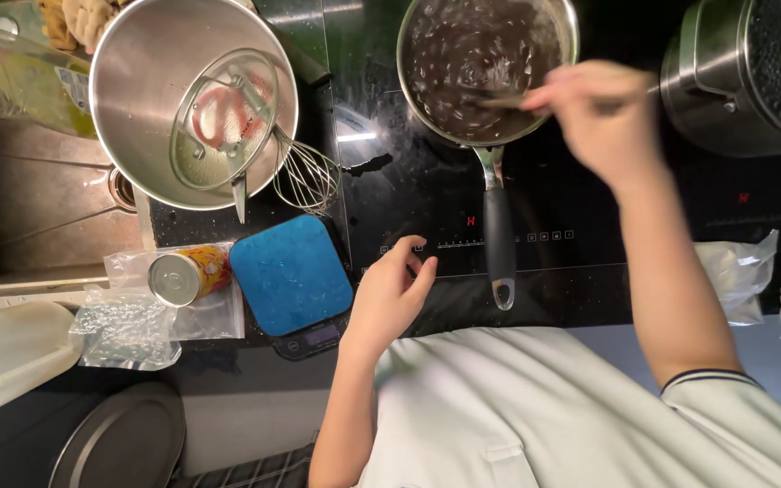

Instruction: The person stirs tapioca pearls boiling in a pan on an induction cooktop using chopsticks, then places a glass lid on the pan. They later rinse a large metal mixing bowl in the sink and hold it with a ladle.

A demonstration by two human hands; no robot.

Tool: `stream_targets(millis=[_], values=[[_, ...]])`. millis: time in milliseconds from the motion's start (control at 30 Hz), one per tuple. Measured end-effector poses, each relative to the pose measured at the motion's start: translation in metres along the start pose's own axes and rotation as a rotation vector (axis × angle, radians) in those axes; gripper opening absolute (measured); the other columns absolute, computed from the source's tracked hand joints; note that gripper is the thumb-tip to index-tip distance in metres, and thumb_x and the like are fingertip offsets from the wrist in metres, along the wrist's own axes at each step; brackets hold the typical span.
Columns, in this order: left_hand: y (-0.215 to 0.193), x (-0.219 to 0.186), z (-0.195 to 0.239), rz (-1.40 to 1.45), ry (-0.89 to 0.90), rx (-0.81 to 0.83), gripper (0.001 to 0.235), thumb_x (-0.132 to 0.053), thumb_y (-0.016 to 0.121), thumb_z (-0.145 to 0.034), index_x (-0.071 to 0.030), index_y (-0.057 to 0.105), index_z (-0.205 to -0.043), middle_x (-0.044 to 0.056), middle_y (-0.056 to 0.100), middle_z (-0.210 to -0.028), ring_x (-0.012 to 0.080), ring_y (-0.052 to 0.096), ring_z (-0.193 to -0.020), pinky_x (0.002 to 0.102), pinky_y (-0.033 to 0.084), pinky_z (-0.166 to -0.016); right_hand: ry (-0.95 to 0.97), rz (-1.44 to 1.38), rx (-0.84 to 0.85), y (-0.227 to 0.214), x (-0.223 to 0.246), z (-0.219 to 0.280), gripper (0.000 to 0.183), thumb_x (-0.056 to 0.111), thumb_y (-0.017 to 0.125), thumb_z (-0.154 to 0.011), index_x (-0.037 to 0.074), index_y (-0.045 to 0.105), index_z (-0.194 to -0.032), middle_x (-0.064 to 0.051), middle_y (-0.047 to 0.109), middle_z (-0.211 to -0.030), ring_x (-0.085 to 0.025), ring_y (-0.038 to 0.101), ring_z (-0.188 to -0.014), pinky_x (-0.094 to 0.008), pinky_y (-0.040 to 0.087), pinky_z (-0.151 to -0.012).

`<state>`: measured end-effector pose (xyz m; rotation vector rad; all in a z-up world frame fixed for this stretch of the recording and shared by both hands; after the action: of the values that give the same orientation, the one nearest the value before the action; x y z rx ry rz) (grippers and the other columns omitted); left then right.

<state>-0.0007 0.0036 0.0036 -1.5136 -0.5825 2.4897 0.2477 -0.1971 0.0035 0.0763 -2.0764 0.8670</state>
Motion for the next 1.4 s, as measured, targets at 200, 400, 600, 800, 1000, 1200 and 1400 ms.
stream_targets(millis=[200,400,600,800,1000,1200,1400], values=[[-0.001,0.000,0.001,0.008,-0.011,0.000,0.036,-0.026,0.066,-0.094,-0.005,0.063,-0.123,0.005,0.069,-0.078,0.0182,0.063,-0.058,0.033,0.050,-0.059,0.030,0.001,-0.202,-0.038,0.016,0.014,0.038,0.009,0.047,-0.120,-0.005,0.075,-0.099,-0.014,0.072,-0.093,-0.019,0.070,-0.081,-0.029,0.058,-0.076],[-0.002,-0.003,0.001,-0.021,-0.006,-0.004,0.036,-0.026,0.066,-0.094,-0.005,0.063,-0.123,0.006,0.069,-0.077,0.0190,0.063,-0.059,0.034,0.049,-0.059,-0.034,0.007,-0.306,-0.042,0.043,0.051,0.042,0.009,0.043,-0.125,-0.013,0.074,-0.106,-0.021,0.072,-0.103,-0.026,0.071,-0.091,-0.031,0.057,-0.083],[-0.001,-0.002,0.006,-0.010,0.019,-0.020,0.036,-0.026,0.066,-0.094,-0.005,0.063,-0.123,0.006,0.069,-0.078,0.0185,0.064,-0.061,0.034,0.051,-0.060,0.042,-0.112,-0.360,-0.034,0.045,0.064,0.040,0.009,0.044,-0.123,-0.017,0.071,-0.111,-0.025,0.071,-0.109,-0.027,0.070,-0.090,-0.032,0.062,-0.085],[0.000,-0.002,0.011,-0.013,-0.019,-0.026,0.036,-0.026,0.066,-0.094,-0.006,0.063,-0.123,0.005,0.069,-0.079,0.0182,0.064,-0.060,0.033,0.050,-0.059,0.041,-0.062,-0.408,-0.028,0.052,0.076,0.040,0.010,0.045,-0.125,-0.017,0.070,-0.109,-0.024,0.070,-0.107,-0.026,0.074,-0.090,-0.032,0.064,-0.083],[0.002,-0.002,0.018,-0.035,0.008,-0.041,0.036,-0.026,0.067,-0.094,-0.005,0.063,-0.123,0.005,0.068,-0.078,0.0178,0.062,-0.059,0.033,0.049,-0.058,0.042,-0.006,-0.386,-0.024,0.056,0.074,0.040,0.009,0.045,-0.125,-0.017,0.071,-0.108,-0.023,0.070,-0.107,-0.027,0.073,-0.090,-0.032,0.064,-0.084],[0.001,-0.008,0.028,0.069,-0.111,-0.027,0.034,-0.023,0.065,-0.095,-0.005,0.063,-0.123,0.002,0.069,-0.079,0.0144,0.061,-0.059,0.030,0.049,-0.056,0.042,0.042,-0.375,-0.024,0.070,0.067,0.036,0.007,0.047,-0.121,-0.016,0.071,-0.107,-0.022,0.070,-0.107,-0.027,0.072,-0.088,-0.032,0.062,-0.081],[0.007,-0.006,0.035,0.076,-0.094,-0.075,0.033,-0.022,0.065,-0.095,-0.004,0.063,-0.123,0.003,0.070,-0.079,0.0134,0.062,-0.060,0.030,0.049,-0.056,0.024,-0.017,-0.376,-0.020,0.067,0.069,0.030,0.001,0.049,-0.121,-0.016,0.069,-0.106,-0.022,0.070,-0.111,-0.026,0.072,-0.088,-0.031,0.062,-0.082]])
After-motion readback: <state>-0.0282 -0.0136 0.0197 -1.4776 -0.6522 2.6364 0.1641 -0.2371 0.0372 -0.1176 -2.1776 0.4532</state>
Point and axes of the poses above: each hand's wrist, its own z-axis away from the middle knuckle, its own y-axis out of the palm, x = y × z, the point moved 2 cm from there along -z, towards the middle knuckle
